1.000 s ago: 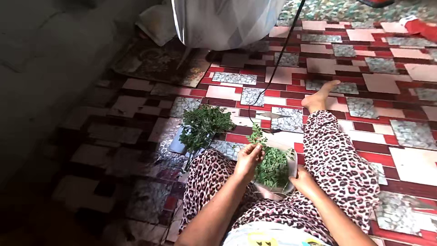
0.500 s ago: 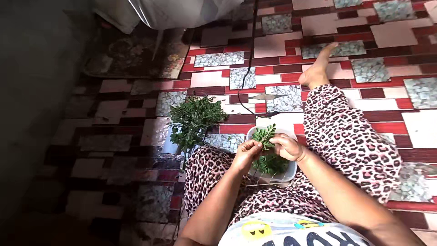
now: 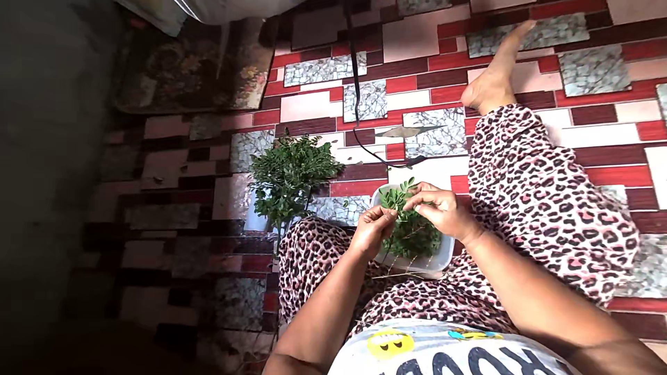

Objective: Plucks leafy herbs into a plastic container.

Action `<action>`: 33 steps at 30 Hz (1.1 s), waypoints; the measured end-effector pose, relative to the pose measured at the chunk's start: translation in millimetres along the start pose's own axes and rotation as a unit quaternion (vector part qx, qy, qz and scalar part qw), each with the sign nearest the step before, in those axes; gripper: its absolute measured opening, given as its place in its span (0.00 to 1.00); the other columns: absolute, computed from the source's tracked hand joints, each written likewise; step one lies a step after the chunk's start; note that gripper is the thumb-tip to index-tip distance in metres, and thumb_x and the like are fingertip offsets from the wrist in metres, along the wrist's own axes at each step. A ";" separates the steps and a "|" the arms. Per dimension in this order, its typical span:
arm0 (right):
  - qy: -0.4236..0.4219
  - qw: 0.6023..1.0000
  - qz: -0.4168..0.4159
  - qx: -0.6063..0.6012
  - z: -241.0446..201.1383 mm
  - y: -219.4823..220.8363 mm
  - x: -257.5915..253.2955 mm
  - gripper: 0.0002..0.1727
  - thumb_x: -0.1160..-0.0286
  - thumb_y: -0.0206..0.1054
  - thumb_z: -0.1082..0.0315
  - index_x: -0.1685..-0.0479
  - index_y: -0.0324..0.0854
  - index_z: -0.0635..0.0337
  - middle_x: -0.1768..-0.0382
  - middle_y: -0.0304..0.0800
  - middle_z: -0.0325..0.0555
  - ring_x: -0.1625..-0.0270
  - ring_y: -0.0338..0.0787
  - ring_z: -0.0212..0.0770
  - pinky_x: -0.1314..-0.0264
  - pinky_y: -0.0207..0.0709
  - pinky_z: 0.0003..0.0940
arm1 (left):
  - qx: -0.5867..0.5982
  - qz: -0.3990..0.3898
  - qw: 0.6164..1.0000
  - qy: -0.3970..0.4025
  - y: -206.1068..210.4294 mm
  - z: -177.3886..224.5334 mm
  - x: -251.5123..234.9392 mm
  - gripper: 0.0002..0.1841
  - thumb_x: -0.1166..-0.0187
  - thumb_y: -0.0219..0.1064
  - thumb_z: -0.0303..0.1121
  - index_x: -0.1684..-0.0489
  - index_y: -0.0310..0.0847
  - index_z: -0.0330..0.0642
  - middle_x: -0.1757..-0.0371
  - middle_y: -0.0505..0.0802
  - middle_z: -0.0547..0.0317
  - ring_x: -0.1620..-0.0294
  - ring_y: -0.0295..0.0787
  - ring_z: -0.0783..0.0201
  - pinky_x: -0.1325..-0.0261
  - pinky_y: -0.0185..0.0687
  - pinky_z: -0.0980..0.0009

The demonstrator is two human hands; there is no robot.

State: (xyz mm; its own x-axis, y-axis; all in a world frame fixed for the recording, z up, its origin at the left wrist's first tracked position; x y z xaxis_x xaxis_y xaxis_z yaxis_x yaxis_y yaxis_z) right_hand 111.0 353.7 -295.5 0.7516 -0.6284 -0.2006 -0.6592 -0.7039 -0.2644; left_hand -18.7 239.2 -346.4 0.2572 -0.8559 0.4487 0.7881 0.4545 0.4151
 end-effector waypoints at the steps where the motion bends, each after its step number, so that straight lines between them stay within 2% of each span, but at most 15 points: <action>1: 0.008 0.999 -0.011 0.030 -0.4 2.3 0.2 0.14 0.33 0.60 0.77 0.62 0.93 0.61 0.54 0.90 0.45 0.44 0.85 0.36 0.37 0.78 0.33 | -0.004 -0.009 1.000 -0.003 1.4 -0.4 0.2 0.09 0.17 0.61 0.23 0.69 0.83 0.39 0.79 0.84 0.64 0.80 0.75 0.75 0.73 0.72 0.79; 2: 0.020 0.998 -0.020 0.048 1.7 4.1 0.7 0.14 0.32 0.60 0.76 0.60 0.94 0.61 0.55 0.89 0.46 0.46 0.84 0.38 0.40 0.77 0.35 | -0.011 -0.020 1.000 -0.003 3.1 -0.7 0.3 0.09 0.17 0.60 0.23 0.68 0.83 0.39 0.78 0.84 0.65 0.80 0.75 0.75 0.73 0.72 0.79; 4: 0.063 0.996 -0.045 0.048 7.9 5.0 2.2 0.12 0.27 0.62 0.73 0.57 0.93 0.62 0.47 0.90 0.51 0.41 0.87 0.40 0.37 0.81 0.36 | -0.027 -0.038 0.999 0.000 5.3 -0.6 1.0 0.09 0.17 0.59 0.24 0.68 0.82 0.40 0.78 0.84 0.66 0.79 0.76 0.76 0.72 0.72 0.80; 7: 0.154 0.984 -0.082 -0.041 13.4 7.2 5.6 0.09 0.22 0.66 0.72 0.55 0.91 0.65 0.46 0.89 0.50 0.39 0.86 0.38 0.35 0.80 0.36 | -0.039 -0.046 0.998 0.002 5.7 -1.7 2.4 0.09 0.17 0.59 0.25 0.68 0.83 0.40 0.77 0.85 0.66 0.78 0.77 0.76 0.71 0.74 0.79; 8: 0.177 0.978 -0.079 -0.075 15.3 8.4 6.7 0.07 0.23 0.67 0.72 0.57 0.90 0.65 0.49 0.89 0.47 0.42 0.86 0.35 0.37 0.81 0.33 | -0.042 -0.048 0.998 0.002 6.1 -2.2 2.3 0.09 0.17 0.59 0.25 0.68 0.83 0.40 0.78 0.85 0.66 0.79 0.77 0.76 0.71 0.74 0.80; 9: 0.195 0.973 -0.069 -0.104 17.3 9.9 7.6 0.05 0.24 0.69 0.73 0.59 0.89 0.64 0.56 0.89 0.43 0.50 0.86 0.31 0.44 0.82 0.30 | -0.046 -0.049 0.998 0.001 6.4 -2.7 2.1 0.09 0.17 0.60 0.24 0.68 0.83 0.40 0.78 0.85 0.66 0.79 0.77 0.76 0.71 0.73 0.80; 11: 0.226 0.963 -0.049 -0.141 19.5 13.1 8.9 0.01 0.27 0.72 0.76 0.64 0.87 0.63 0.66 0.88 0.39 0.62 0.85 0.29 0.53 0.81 0.27 | -0.053 -0.050 0.997 -0.004 6.2 -4.2 1.8 0.08 0.17 0.61 0.24 0.67 0.83 0.38 0.77 0.85 0.65 0.79 0.76 0.76 0.72 0.73 0.80; 14: 0.239 0.960 -0.032 -0.144 21.4 16.8 9.9 0.04 0.29 0.72 0.78 0.68 0.84 0.64 0.70 0.86 0.40 0.66 0.83 0.29 0.58 0.80 0.26 | -0.059 -0.048 0.997 -0.007 6.3 -5.9 1.1 0.08 0.17 0.61 0.25 0.67 0.83 0.38 0.78 0.85 0.65 0.79 0.76 0.76 0.73 0.72 0.80; 17: 0.210 0.968 0.007 -0.136 20.0 13.7 8.6 0.05 0.27 0.69 0.76 0.70 0.82 0.61 0.72 0.83 0.38 0.68 0.81 0.29 0.62 0.77 0.26 | -0.063 -0.034 0.997 0.003 5.1 -4.1 0.9 0.08 0.17 0.62 0.25 0.69 0.83 0.39 0.78 0.84 0.65 0.80 0.74 0.77 0.74 0.70 0.81; 21: 0.244 0.961 0.017 -0.132 19.4 0.5 8.1 0.02 0.24 0.67 0.76 0.64 0.83 0.63 0.68 0.86 0.42 0.67 0.86 0.34 0.58 0.85 0.31 | -0.049 -0.032 0.998 0.011 2.2 -0.5 1.5 0.09 0.17 0.62 0.25 0.69 0.84 0.40 0.78 0.83 0.67 0.80 0.74 0.77 0.73 0.70 0.81; 23: 0.288 0.946 -0.019 -0.145 23.7 -0.2 10.8 0.05 0.20 0.65 0.72 0.57 0.83 0.65 0.61 0.87 0.44 0.61 0.87 0.36 0.53 0.85 0.35 | -0.047 -0.046 0.998 0.015 2.8 0.5 0.8 0.09 0.18 0.63 0.25 0.70 0.84 0.41 0.79 0.83 0.67 0.80 0.74 0.77 0.73 0.69 0.81; 25: 0.328 0.924 -0.054 -0.187 22.8 3.4 15.3 0.07 0.20 0.63 0.70 0.52 0.82 0.63 0.58 0.87 0.41 0.57 0.86 0.34 0.50 0.83 0.35 | -0.048 -0.058 0.997 0.015 4.4 0.0 0.7 0.09 0.19 0.63 0.25 0.71 0.84 0.42 0.80 0.83 0.68 0.80 0.73 0.78 0.74 0.69 0.81; 28: 0.347 0.906 -0.054 -0.235 15.8 8.7 17.1 0.02 0.25 0.64 0.73 0.59 0.79 0.57 0.64 0.87 0.36 0.60 0.86 0.29 0.53 0.83 0.29 | -0.056 -0.075 0.996 0.014 7.0 -0.5 1.3 0.09 0.20 0.64 0.25 0.73 0.83 0.43 0.79 0.83 0.69 0.80 0.73 0.78 0.73 0.69 0.81; 33: 0.352 0.895 -0.019 -0.272 11.7 14.2 14.9 0.08 0.28 0.64 0.81 0.63 0.83 0.57 0.68 0.91 0.35 0.66 0.88 0.27 0.60 0.83 0.23 | -0.062 -0.081 0.995 0.011 8.7 -0.4 2.6 0.09 0.19 0.62 0.26 0.72 0.83 0.42 0.80 0.83 0.69 0.80 0.73 0.78 0.73 0.69 0.81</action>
Point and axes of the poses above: each hand's wrist, its own x-axis away from the middle knuckle, its own y-axis out of the palm, z = x × y, the point moved 6 cm from there along -x, towards the middle knuckle
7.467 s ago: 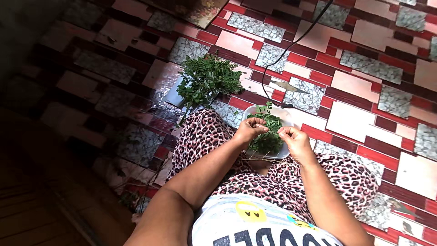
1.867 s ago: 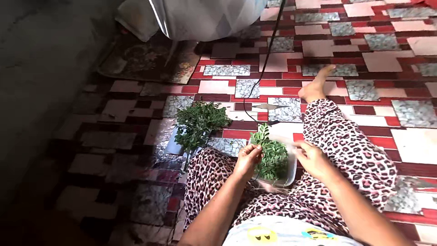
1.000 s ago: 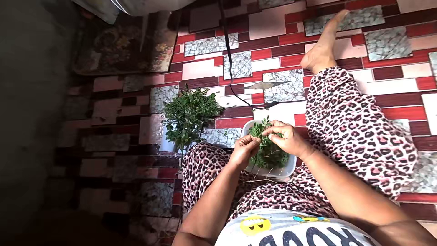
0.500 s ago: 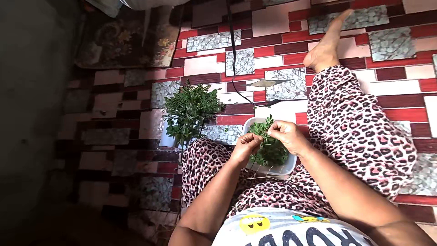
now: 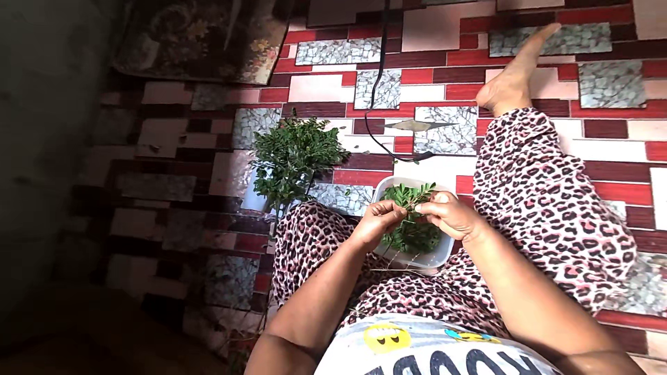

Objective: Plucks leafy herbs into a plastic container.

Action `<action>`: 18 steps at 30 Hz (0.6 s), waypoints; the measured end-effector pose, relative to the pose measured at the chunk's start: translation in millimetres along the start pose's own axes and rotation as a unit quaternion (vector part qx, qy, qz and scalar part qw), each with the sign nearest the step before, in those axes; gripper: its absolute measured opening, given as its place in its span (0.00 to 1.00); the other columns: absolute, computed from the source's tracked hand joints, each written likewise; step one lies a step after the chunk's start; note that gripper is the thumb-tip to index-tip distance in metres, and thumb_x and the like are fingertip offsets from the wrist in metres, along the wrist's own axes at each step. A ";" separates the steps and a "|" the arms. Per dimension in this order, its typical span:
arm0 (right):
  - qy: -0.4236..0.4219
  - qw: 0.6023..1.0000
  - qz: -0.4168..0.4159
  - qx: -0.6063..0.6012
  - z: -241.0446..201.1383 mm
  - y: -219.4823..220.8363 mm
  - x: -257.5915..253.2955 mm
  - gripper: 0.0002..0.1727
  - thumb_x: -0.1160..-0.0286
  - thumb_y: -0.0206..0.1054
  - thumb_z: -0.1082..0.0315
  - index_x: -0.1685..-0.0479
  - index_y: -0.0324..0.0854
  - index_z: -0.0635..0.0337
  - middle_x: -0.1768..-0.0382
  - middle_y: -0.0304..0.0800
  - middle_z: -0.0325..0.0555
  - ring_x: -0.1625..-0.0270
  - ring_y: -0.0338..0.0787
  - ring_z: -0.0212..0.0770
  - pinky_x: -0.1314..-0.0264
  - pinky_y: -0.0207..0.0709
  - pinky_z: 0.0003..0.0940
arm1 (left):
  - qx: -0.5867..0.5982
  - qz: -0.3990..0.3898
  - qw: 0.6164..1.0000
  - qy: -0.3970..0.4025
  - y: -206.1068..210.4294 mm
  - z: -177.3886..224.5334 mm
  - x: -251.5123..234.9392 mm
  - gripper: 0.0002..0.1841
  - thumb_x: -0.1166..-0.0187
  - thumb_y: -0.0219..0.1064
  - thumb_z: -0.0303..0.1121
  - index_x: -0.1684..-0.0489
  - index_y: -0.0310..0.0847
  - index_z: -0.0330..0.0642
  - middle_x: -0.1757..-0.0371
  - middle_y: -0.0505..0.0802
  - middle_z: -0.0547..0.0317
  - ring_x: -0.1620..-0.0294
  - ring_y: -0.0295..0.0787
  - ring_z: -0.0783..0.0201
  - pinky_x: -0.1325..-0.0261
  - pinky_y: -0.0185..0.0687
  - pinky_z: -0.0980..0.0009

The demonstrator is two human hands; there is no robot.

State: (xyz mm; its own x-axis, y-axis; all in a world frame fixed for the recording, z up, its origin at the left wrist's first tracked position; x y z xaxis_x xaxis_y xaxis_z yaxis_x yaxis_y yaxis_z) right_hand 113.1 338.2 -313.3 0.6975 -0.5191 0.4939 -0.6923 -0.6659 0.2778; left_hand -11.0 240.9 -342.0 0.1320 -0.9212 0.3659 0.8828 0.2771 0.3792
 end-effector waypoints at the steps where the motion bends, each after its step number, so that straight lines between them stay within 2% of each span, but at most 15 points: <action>1: -0.001 1.000 0.006 0.002 0.6 0.5 0.4 0.08 0.29 0.65 0.82 0.62 0.82 0.58 0.67 0.91 0.36 0.65 0.88 0.27 0.58 0.84 0.24 | 0.003 0.006 1.000 -0.003 -0.1 -0.2 -0.3 0.10 0.18 0.61 0.26 0.72 0.82 0.42 0.80 0.82 0.68 0.80 0.73 0.78 0.73 0.69 0.81; 3: -0.009 0.999 0.031 0.016 3.1 0.2 -0.1 0.08 0.32 0.68 0.84 0.63 0.82 0.60 0.69 0.90 0.37 0.68 0.86 0.26 0.62 0.81 0.22 | 0.010 0.025 1.000 -0.007 -1.8 -1.3 -1.3 0.09 0.17 0.61 0.26 0.70 0.82 0.42 0.79 0.83 0.67 0.80 0.74 0.77 0.74 0.70 0.81; 7: -0.050 0.997 0.045 0.047 6.2 -4.3 -3.8 0.10 0.33 0.70 0.83 0.55 0.85 0.64 0.60 0.93 0.42 0.57 0.91 0.30 0.48 0.85 0.29 | 0.004 0.046 0.999 -0.004 -3.5 -2.2 -2.2 0.08 0.17 0.63 0.25 0.70 0.81 0.40 0.78 0.84 0.65 0.80 0.74 0.77 0.74 0.69 0.81; 12: -0.088 0.991 0.099 0.031 7.4 -4.2 -4.3 0.05 0.31 0.68 0.80 0.62 0.85 0.62 0.65 0.89 0.41 0.62 0.86 0.31 0.54 0.81 0.29 | -0.004 0.046 0.999 0.015 -2.0 -2.9 -3.0 0.06 0.18 0.65 0.25 0.68 0.82 0.40 0.78 0.84 0.66 0.81 0.73 0.78 0.75 0.68 0.82; 15: -0.084 0.991 0.106 -0.007 10.2 -2.5 -4.4 0.07 0.31 0.66 0.80 0.60 0.84 0.61 0.63 0.90 0.42 0.60 0.88 0.33 0.54 0.83 0.31 | 0.001 0.048 0.999 0.018 -2.3 -2.3 -3.0 0.06 0.18 0.64 0.25 0.68 0.82 0.40 0.78 0.84 0.66 0.81 0.72 0.78 0.75 0.68 0.82; 18: -0.066 0.994 0.087 0.015 10.5 -2.1 -4.4 0.08 0.27 0.66 0.81 0.55 0.85 0.63 0.61 0.91 0.43 0.59 0.88 0.33 0.53 0.84 0.30 | 0.011 0.042 0.999 0.009 -3.3 -1.9 -2.9 0.07 0.17 0.63 0.25 0.67 0.82 0.40 0.77 0.85 0.65 0.80 0.74 0.78 0.74 0.69 0.82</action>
Point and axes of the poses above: each hand's wrist, its own x-axis away from the middle knuckle, its own y-axis out of the palm, z = x × y, the point moved 6 cm from there along -x, towards the middle knuckle
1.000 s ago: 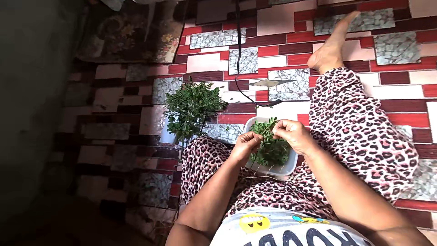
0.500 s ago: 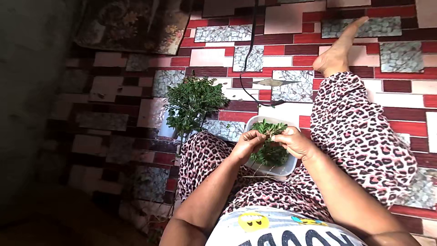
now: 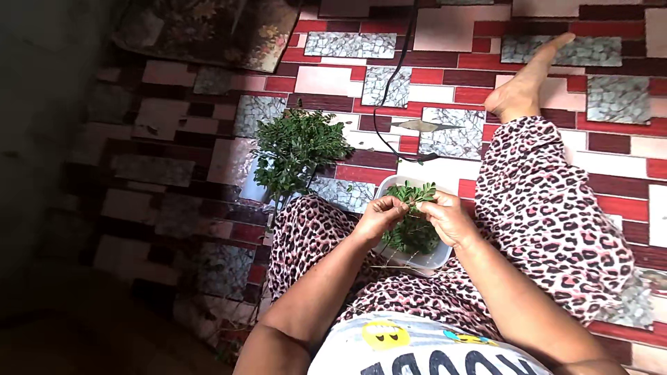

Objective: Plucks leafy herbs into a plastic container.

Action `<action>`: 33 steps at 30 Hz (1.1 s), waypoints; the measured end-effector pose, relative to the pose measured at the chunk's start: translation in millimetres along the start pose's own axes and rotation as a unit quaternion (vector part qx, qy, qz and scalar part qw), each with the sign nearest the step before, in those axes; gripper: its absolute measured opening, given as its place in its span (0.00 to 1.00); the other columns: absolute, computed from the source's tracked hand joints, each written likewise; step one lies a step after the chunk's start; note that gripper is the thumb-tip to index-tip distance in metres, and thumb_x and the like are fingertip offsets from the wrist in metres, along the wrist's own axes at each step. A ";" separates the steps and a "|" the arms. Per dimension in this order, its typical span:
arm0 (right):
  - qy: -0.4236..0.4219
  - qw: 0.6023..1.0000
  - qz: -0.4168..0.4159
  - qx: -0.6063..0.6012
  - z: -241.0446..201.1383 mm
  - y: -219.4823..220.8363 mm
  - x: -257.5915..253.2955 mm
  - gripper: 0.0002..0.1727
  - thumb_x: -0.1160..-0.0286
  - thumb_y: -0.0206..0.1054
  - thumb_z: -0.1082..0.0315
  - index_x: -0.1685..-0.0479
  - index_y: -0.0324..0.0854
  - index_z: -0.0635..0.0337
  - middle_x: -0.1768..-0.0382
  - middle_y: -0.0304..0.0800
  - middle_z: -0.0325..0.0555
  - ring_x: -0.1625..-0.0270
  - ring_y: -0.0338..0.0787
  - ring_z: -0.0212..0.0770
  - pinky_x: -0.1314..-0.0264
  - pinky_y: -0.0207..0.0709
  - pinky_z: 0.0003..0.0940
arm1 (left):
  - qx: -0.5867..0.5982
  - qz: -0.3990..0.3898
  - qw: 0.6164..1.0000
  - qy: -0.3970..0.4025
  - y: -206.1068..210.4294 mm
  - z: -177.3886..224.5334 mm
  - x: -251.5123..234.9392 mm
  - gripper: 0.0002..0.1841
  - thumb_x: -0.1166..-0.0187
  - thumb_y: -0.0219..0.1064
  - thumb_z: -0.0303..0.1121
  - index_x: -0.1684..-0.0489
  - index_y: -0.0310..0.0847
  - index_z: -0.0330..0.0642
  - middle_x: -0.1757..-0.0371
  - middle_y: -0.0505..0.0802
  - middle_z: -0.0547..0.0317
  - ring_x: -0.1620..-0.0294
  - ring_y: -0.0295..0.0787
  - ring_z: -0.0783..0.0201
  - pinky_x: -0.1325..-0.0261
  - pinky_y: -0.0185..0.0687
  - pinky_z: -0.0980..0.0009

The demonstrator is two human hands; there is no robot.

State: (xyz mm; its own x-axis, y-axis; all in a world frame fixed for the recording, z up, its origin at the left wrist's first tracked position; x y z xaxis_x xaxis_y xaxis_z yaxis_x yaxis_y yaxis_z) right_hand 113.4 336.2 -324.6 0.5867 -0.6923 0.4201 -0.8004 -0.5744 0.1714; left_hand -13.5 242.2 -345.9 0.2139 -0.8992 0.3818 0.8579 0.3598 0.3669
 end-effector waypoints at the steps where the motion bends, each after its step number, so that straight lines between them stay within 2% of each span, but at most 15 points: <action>1: 0.006 1.000 -0.010 0.021 -0.8 -1.0 -0.6 0.07 0.28 0.68 0.81 0.55 0.86 0.64 0.61 0.91 0.43 0.60 0.88 0.33 0.53 0.84 0.30 | -0.002 -0.005 1.000 -0.007 -0.6 0.9 0.0 0.07 0.17 0.63 0.25 0.67 0.82 0.40 0.76 0.85 0.65 0.79 0.74 0.77 0.73 0.70 0.81; 4: 0.008 0.996 -0.020 0.091 -4.0 -5.4 -2.9 0.06 0.33 0.72 0.81 0.60 0.85 0.66 0.63 0.92 0.44 0.61 0.90 0.32 0.53 0.85 0.30 | -0.031 -0.018 0.999 -0.013 -3.9 2.7 -0.1 0.06 0.19 0.66 0.26 0.68 0.83 0.40 0.77 0.85 0.66 0.79 0.75 0.76 0.72 0.72 0.80; 7: -0.003 0.989 -0.034 0.147 -6.0 -6.4 -2.7 0.07 0.31 0.72 0.80 0.56 0.85 0.67 0.61 0.92 0.45 0.58 0.90 0.32 0.50 0.85 0.31 | -0.063 -0.021 0.998 0.004 -3.9 3.1 -0.9 0.06 0.21 0.68 0.25 0.69 0.84 0.40 0.78 0.84 0.66 0.80 0.74 0.77 0.73 0.70 0.80; 10: -0.010 0.991 -0.040 0.128 -5.5 -6.4 -2.7 0.06 0.30 0.67 0.80 0.57 0.85 0.64 0.63 0.90 0.42 0.60 0.88 0.30 0.52 0.83 0.29 | -0.079 -0.018 0.997 0.007 -4.0 3.2 -1.8 0.06 0.21 0.68 0.25 0.70 0.84 0.39 0.78 0.82 0.68 0.80 0.72 0.77 0.73 0.68 0.80; 12: -0.006 0.993 -0.039 0.107 -5.5 -7.8 -3.2 0.06 0.28 0.65 0.79 0.57 0.83 0.63 0.63 0.89 0.41 0.60 0.87 0.31 0.52 0.83 0.30 | -0.066 -0.018 0.998 0.000 -5.0 2.8 -2.2 0.07 0.21 0.67 0.26 0.70 0.83 0.40 0.79 0.83 0.68 0.80 0.73 0.77 0.73 0.71 0.80; 16: 0.039 0.994 -0.072 0.068 -9.4 -5.2 1.6 0.10 0.25 0.62 0.77 0.47 0.78 0.63 0.54 0.89 0.43 0.52 0.89 0.33 0.46 0.85 0.31 | -0.007 -0.007 1.000 -0.020 -3.9 1.9 -2.8 0.07 0.19 0.64 0.25 0.69 0.83 0.40 0.77 0.85 0.66 0.78 0.76 0.75 0.70 0.74 0.79; 19: 0.068 0.992 -0.095 0.053 -8.9 -2.4 4.3 0.12 0.25 0.61 0.79 0.44 0.77 0.63 0.53 0.89 0.42 0.55 0.89 0.31 0.50 0.84 0.27 | 0.028 0.001 0.999 -0.035 -3.1 1.4 -2.0 0.07 0.17 0.62 0.25 0.67 0.82 0.41 0.76 0.85 0.65 0.77 0.77 0.75 0.69 0.75 0.79; 24: 0.033 0.994 -0.084 0.057 -3.2 -2.1 -1.0 0.05 0.27 0.69 0.80 0.56 0.84 0.66 0.61 0.91 0.43 0.60 0.89 0.31 0.52 0.84 0.27 | 0.034 0.007 0.999 -0.035 -3.2 2.8 -1.4 0.07 0.17 0.62 0.24 0.66 0.82 0.40 0.74 0.86 0.65 0.77 0.78 0.75 0.70 0.76 0.79; 29: -0.005 0.993 -0.063 0.096 -3.8 -3.5 -2.4 0.04 0.30 0.71 0.82 0.62 0.85 0.66 0.62 0.92 0.44 0.58 0.89 0.32 0.49 0.85 0.29 | 0.010 0.014 1.000 -0.011 -5.0 3.1 -2.4 0.06 0.18 0.64 0.24 0.67 0.83 0.39 0.75 0.85 0.65 0.78 0.76 0.76 0.71 0.73 0.80; 33: -0.035 0.988 -0.054 0.139 -11.3 -10.4 -1.9 0.10 0.34 0.70 0.82 0.78 0.78 0.60 0.66 0.89 0.41 0.64 0.85 0.31 0.59 0.79 0.27 | -0.005 0.030 1.000 0.003 -7.7 4.7 -2.2 0.06 0.18 0.65 0.24 0.67 0.82 0.39 0.77 0.83 0.66 0.80 0.73 0.77 0.74 0.70 0.80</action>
Point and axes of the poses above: each hand's wrist, its own x-axis away from the middle knuckle, its own y-axis out of the palm, z = x × y, the point moved 6 cm from there along -x, towards the middle knuckle
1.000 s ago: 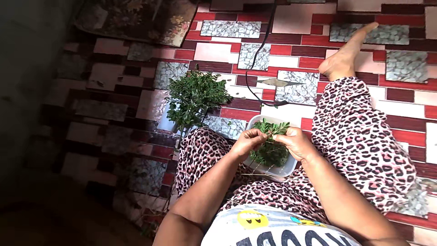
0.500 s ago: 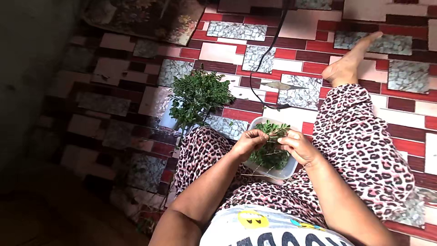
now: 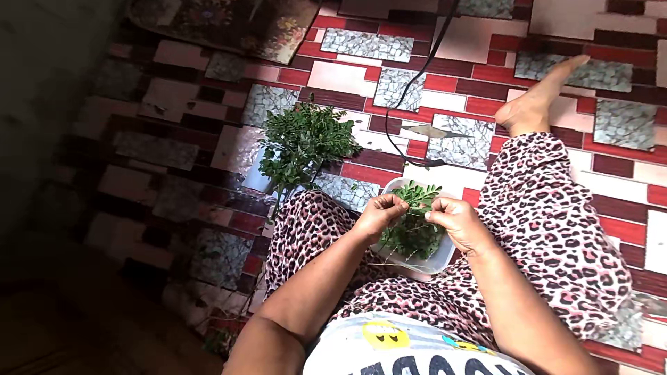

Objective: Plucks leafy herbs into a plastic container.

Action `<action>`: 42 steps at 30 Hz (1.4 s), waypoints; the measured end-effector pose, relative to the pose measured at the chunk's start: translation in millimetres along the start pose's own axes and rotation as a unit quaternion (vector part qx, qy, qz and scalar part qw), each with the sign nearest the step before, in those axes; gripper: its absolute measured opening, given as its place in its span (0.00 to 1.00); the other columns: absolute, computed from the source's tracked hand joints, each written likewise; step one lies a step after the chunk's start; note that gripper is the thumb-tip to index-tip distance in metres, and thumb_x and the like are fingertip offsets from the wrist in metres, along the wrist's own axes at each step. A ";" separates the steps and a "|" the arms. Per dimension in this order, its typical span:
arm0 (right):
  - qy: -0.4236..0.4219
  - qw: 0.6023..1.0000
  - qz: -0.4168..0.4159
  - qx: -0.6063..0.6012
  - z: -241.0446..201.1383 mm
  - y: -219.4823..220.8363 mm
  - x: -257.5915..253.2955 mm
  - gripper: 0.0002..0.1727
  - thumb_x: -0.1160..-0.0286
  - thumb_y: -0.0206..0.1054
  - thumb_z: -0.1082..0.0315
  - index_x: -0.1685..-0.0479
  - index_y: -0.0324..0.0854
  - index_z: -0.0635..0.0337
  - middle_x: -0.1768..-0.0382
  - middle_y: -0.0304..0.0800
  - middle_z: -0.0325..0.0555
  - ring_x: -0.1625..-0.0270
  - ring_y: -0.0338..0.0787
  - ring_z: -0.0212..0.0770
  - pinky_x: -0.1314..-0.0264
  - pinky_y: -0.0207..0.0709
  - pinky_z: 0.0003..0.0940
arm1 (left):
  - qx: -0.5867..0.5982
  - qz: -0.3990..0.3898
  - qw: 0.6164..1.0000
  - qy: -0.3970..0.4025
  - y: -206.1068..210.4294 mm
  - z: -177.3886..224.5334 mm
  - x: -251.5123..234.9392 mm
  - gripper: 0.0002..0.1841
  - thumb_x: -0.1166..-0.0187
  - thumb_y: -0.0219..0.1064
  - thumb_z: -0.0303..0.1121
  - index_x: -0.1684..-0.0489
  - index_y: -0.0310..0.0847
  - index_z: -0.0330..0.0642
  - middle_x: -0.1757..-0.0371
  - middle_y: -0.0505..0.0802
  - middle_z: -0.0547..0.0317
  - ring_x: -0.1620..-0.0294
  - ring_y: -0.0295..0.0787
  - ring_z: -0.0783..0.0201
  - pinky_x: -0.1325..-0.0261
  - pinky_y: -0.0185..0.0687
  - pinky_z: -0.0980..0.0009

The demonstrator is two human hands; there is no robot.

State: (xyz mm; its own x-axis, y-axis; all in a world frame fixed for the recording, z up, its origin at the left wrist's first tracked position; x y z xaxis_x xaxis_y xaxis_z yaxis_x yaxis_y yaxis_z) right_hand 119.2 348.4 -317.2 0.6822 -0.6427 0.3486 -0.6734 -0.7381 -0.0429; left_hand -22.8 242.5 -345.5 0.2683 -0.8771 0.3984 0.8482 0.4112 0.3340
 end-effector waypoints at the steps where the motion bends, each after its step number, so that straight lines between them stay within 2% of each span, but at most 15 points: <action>1: -0.002 1.000 -0.007 0.006 0.5 -2.3 -0.5 0.09 0.35 0.70 0.81 0.78 0.80 0.59 0.65 0.88 0.42 0.64 0.85 0.31 0.58 0.80 0.27 | 0.007 0.002 1.000 -0.003 -0.4 0.2 0.0 0.06 0.18 0.65 0.24 0.67 0.81 0.39 0.77 0.83 0.66 0.80 0.73 0.76 0.73 0.71 0.80; 3: 0.009 1.000 -0.018 0.018 2.7 -2.7 -1.0 0.06 0.34 0.71 0.80 0.74 0.83 0.61 0.62 0.90 0.43 0.61 0.86 0.32 0.55 0.82 0.29 | 0.029 0.005 1.000 -0.009 0.4 -0.2 -0.2 0.06 0.18 0.64 0.24 0.67 0.81 0.40 0.76 0.83 0.66 0.79 0.74 0.76 0.72 0.72 0.79; 5: 0.029 0.999 -0.030 0.018 4.4 3.9 -0.4 0.04 0.33 0.73 0.79 0.64 0.86 0.64 0.63 0.89 0.43 0.59 0.87 0.32 0.51 0.83 0.30 | 0.053 0.005 0.998 -0.025 2.6 -2.7 -0.3 0.07 0.17 0.63 0.24 0.67 0.81 0.42 0.74 0.84 0.65 0.77 0.76 0.74 0.69 0.75 0.78; 6: 0.037 0.998 -0.040 0.014 5.5 8.6 -0.2 0.07 0.33 0.74 0.79 0.57 0.86 0.66 0.60 0.91 0.44 0.56 0.89 0.32 0.48 0.84 0.30 | 0.061 0.005 0.998 -0.033 4.0 -4.3 -0.4 0.07 0.17 0.63 0.24 0.67 0.81 0.42 0.74 0.85 0.65 0.76 0.77 0.74 0.68 0.76 0.77; 8: 0.040 0.998 -0.040 -0.008 7.8 17.9 -0.1 0.09 0.32 0.74 0.79 0.53 0.86 0.66 0.57 0.92 0.45 0.53 0.90 0.32 0.44 0.85 0.29 | 0.066 0.006 0.997 -0.039 5.9 -7.6 -0.7 0.07 0.17 0.64 0.24 0.67 0.82 0.41 0.73 0.86 0.64 0.75 0.78 0.74 0.67 0.77 0.77; 14: 0.011 1.000 0.011 -0.021 12.0 23.8 -3.0 0.04 0.30 0.74 0.80 0.61 0.86 0.66 0.64 0.91 0.43 0.59 0.88 0.30 0.49 0.84 0.28 | 0.072 0.018 0.997 -0.033 6.7 -7.8 -0.3 0.05 0.19 0.66 0.23 0.66 0.84 0.39 0.72 0.88 0.63 0.75 0.79 0.74 0.67 0.78 0.78; 19: 0.004 0.998 -0.055 0.014 7.5 22.5 0.5 0.04 0.33 0.74 0.80 0.70 0.87 0.62 0.67 0.90 0.40 0.61 0.87 0.29 0.52 0.83 0.27 | 0.082 0.036 0.995 -0.047 3.3 -4.9 1.4 0.06 0.16 0.63 0.25 0.64 0.82 0.40 0.73 0.84 0.64 0.76 0.76 0.74 0.68 0.76 0.78; 21: 0.022 0.997 -0.067 0.036 7.2 18.5 1.3 0.03 0.33 0.76 0.77 0.66 0.87 0.63 0.66 0.91 0.40 0.61 0.88 0.29 0.51 0.83 0.27 | 0.083 0.036 0.995 -0.048 2.1 -3.5 1.7 0.06 0.16 0.63 0.25 0.64 0.82 0.41 0.74 0.84 0.65 0.77 0.76 0.74 0.69 0.76 0.78; 23: 0.047 0.996 -0.070 0.022 8.3 13.2 1.6 0.09 0.34 0.77 0.76 0.58 0.85 0.65 0.61 0.91 0.43 0.57 0.89 0.32 0.47 0.85 0.29 | 0.083 0.034 0.995 -0.048 2.3 -2.6 2.1 0.05 0.16 0.63 0.25 0.64 0.82 0.40 0.74 0.84 0.64 0.77 0.76 0.74 0.69 0.76 0.78; 26: 0.049 0.994 -0.049 -0.080 8.0 9.7 1.6 0.10 0.32 0.71 0.81 0.53 0.82 0.64 0.60 0.88 0.43 0.59 0.87 0.31 0.49 0.84 0.29 | 0.082 0.032 0.995 -0.044 2.6 -2.4 1.8 0.06 0.16 0.63 0.24 0.65 0.81 0.41 0.74 0.84 0.65 0.78 0.76 0.74 0.69 0.76 0.79; 29: 0.042 0.990 -0.025 -0.133 5.2 11.6 0.6 0.06 0.27 0.65 0.80 0.58 0.82 0.63 0.58 0.89 0.44 0.58 0.88 0.33 0.48 0.84 0.31 | 0.075 0.028 0.996 -0.037 3.1 -3.9 0.8 0.06 0.18 0.64 0.23 0.67 0.81 0.41 0.76 0.83 0.65 0.79 0.75 0.75 0.70 0.75 0.79; 32: 0.037 0.992 -0.007 -0.124 7.0 13.3 -0.6 0.05 0.26 0.63 0.81 0.63 0.81 0.63 0.56 0.90 0.44 0.56 0.87 0.34 0.48 0.84 0.32 | 0.073 0.026 0.996 -0.035 2.9 -4.8 0.7 0.06 0.18 0.64 0.23 0.66 0.82 0.40 0.75 0.84 0.65 0.79 0.75 0.75 0.71 0.74 0.79; 35: 0.048 0.997 -0.019 -0.054 11.3 13.3 -0.4 0.05 0.31 0.67 0.83 0.66 0.82 0.63 0.67 0.86 0.41 0.65 0.84 0.32 0.56 0.82 0.28 | 0.076 0.034 0.996 -0.021 2.2 -2.9 0.7 0.06 0.17 0.64 0.23 0.66 0.82 0.40 0.76 0.84 0.64 0.80 0.74 0.75 0.72 0.74 0.79; 37: 0.061 0.997 -0.035 -0.017 13.0 12.4 0.5 0.04 0.30 0.69 0.82 0.65 0.82 0.64 0.69 0.86 0.42 0.66 0.84 0.31 0.57 0.81 0.27 | 0.076 0.039 0.996 -0.017 1.2 -1.7 0.9 0.06 0.17 0.64 0.24 0.65 0.82 0.40 0.76 0.83 0.64 0.80 0.74 0.75 0.73 0.73 0.79; 42: 0.058 0.997 -0.046 0.005 9.4 6.4 0.7 0.06 0.33 0.71 0.81 0.60 0.85 0.65 0.64 0.89 0.44 0.61 0.87 0.32 0.53 0.82 0.28 | 0.075 0.034 0.996 -0.017 1.1 -2.1 1.0 0.06 0.17 0.64 0.24 0.66 0.82 0.40 0.77 0.82 0.65 0.80 0.73 0.75 0.73 0.72 0.80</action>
State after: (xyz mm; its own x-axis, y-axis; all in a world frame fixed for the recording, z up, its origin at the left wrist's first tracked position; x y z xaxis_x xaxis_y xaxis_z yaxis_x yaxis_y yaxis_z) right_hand 118.0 341.4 -326.0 0.7036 -0.5437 0.4576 -0.6055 -0.7957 -0.0143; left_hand -20.6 241.6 -346.6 0.3041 -0.8384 0.4524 0.7505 0.5033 0.4283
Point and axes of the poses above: each hand's wrist, its own x-axis away from the middle knuckle, its own y-axis out of the palm, z = x × y, the point moved 6 cm from there along -x, towards the middle knuckle
